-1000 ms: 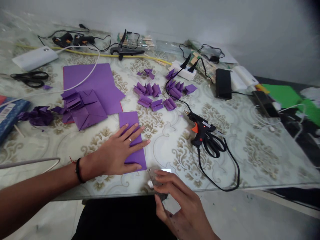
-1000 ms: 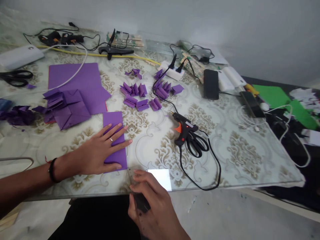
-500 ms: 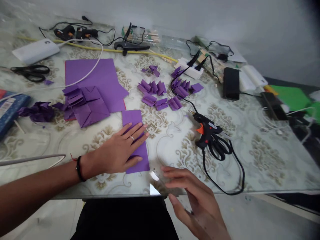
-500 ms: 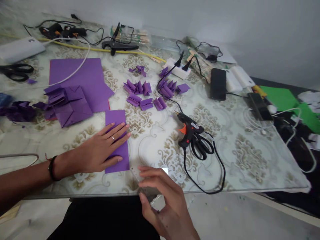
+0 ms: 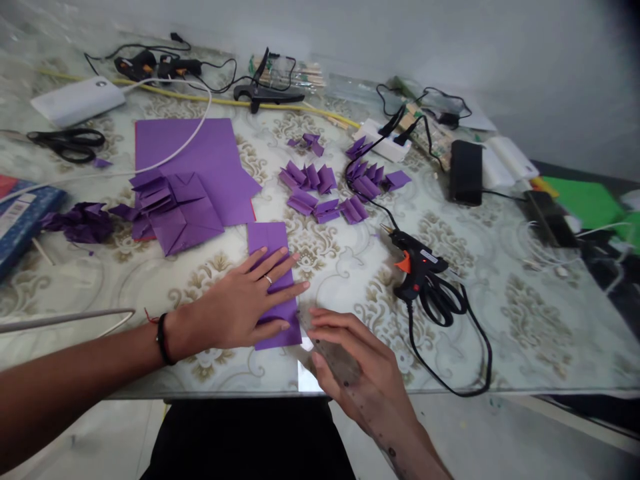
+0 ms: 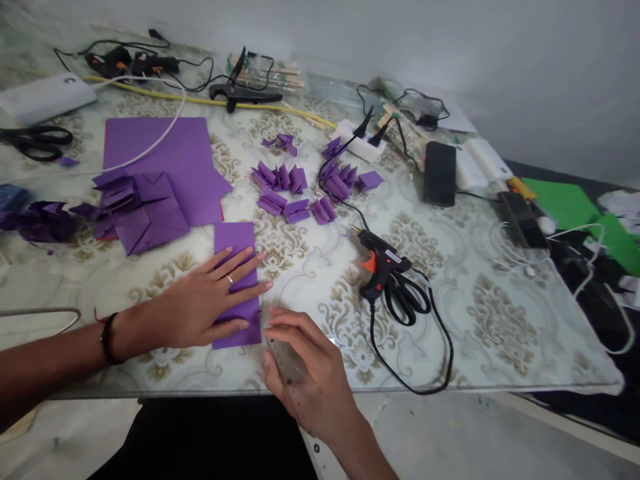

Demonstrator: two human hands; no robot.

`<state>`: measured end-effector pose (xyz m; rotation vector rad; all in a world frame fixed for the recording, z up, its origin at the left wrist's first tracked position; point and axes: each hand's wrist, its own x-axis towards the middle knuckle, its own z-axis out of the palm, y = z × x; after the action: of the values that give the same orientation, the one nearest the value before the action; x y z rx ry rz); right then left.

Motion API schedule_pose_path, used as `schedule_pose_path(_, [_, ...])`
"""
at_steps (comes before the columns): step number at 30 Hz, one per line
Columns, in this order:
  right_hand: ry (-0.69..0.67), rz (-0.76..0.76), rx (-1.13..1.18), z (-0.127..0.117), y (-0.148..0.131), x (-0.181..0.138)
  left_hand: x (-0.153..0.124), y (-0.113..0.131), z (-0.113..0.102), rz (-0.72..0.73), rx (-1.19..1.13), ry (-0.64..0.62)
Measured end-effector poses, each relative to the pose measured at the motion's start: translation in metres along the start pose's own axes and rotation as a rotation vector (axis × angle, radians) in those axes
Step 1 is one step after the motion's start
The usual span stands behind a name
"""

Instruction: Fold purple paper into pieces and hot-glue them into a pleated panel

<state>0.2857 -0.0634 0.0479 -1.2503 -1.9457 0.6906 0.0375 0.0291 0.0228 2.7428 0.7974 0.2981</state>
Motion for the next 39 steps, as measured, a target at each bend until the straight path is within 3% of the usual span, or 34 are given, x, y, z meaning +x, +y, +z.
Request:
schedule_pose_path(9, [-0.013,0.017,0.035,0.001,0.003,0.008,-0.009,-0.005,-0.029,0.022,0.054,0.003])
schedule_pose_path(16, [0.002,0.027,0.044,0.001,0.009,0.020,-0.020,0.005,-0.019,0.047,0.063,0.104])
schedule_pose_path(29, [0.001,0.005,0.030,0.002,0.016,0.052,-0.020,0.002,-0.014,0.042,0.053,0.133])
schedule_pose_path(39, [0.068,0.028,-0.001,0.013,0.012,0.038,-0.020,0.001,-0.016,0.026,0.050,0.086])
